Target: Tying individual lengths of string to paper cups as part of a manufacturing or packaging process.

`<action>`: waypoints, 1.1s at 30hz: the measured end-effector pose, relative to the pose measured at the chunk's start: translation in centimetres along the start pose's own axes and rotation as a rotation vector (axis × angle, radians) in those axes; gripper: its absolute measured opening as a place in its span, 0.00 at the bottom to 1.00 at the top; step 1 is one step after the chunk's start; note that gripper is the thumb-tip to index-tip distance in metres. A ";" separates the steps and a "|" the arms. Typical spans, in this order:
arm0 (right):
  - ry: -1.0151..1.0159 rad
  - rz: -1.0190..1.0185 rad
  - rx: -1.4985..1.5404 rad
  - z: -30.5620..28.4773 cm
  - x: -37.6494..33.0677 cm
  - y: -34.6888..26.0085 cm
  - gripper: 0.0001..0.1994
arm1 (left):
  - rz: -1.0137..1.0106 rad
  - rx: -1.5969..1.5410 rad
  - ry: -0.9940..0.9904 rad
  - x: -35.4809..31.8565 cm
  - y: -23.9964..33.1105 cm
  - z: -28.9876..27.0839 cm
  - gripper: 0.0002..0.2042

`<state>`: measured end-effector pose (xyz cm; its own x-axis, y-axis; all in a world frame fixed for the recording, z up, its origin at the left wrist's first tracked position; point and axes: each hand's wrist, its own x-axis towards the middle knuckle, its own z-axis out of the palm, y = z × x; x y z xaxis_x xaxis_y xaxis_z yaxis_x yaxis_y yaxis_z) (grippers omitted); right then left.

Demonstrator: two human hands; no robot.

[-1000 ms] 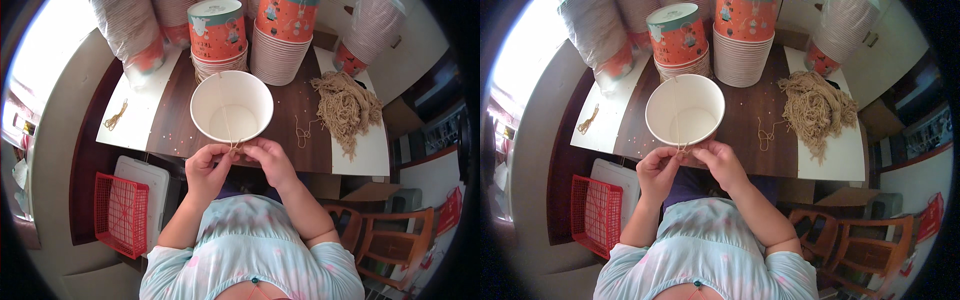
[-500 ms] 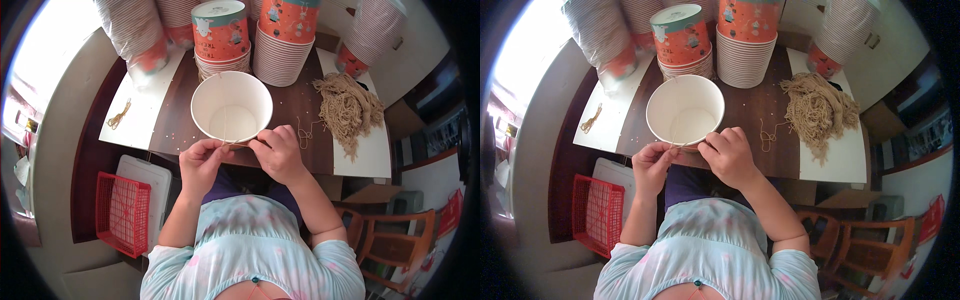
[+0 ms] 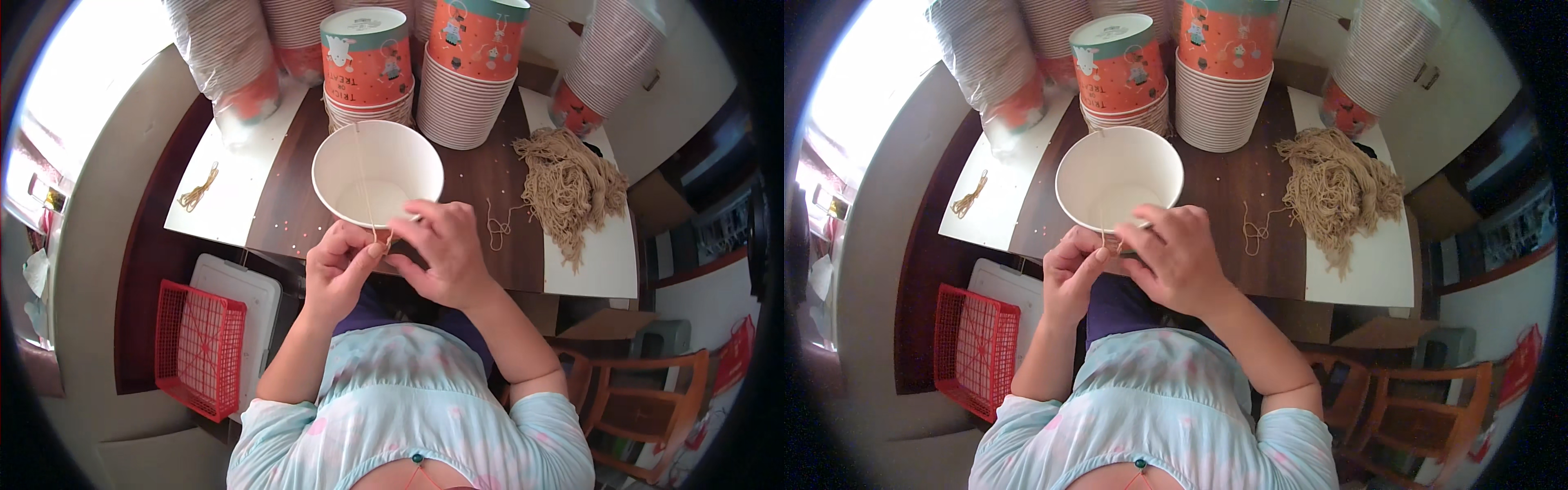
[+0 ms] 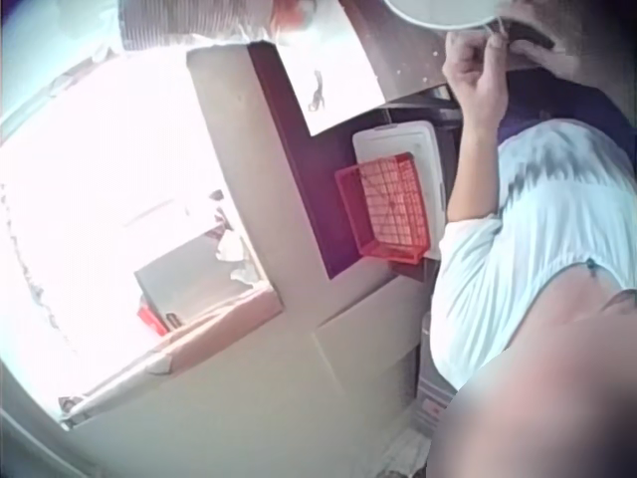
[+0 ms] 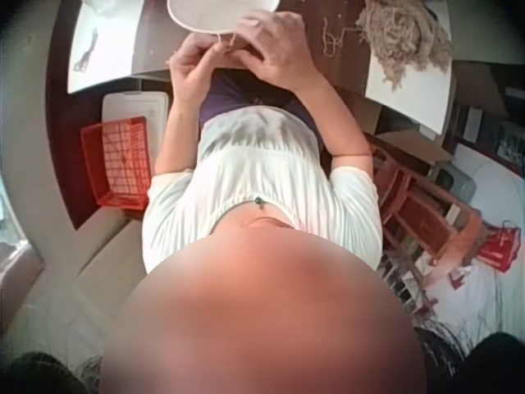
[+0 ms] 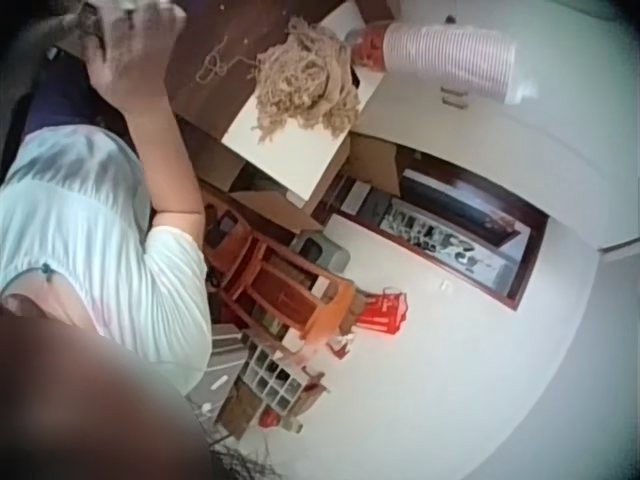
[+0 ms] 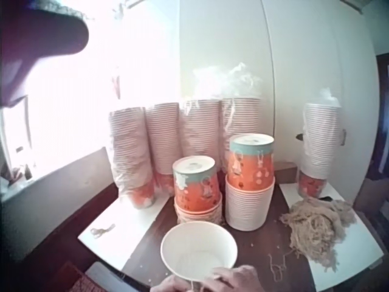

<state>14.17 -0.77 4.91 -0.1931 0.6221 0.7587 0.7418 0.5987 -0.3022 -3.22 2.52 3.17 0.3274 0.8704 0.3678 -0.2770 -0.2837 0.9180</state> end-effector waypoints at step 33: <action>0.038 -0.091 -0.175 -4.2 8.6 3.2 0.19 | -0.304 -0.309 0.082 4.1 -1.5 -8.0 0.33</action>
<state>17.53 4.40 12.93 -0.2424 0.5477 0.8008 0.8234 0.5526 -0.1288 -8.65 9.69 2.07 0.3667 0.9282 0.0631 -0.4402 0.1134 0.8907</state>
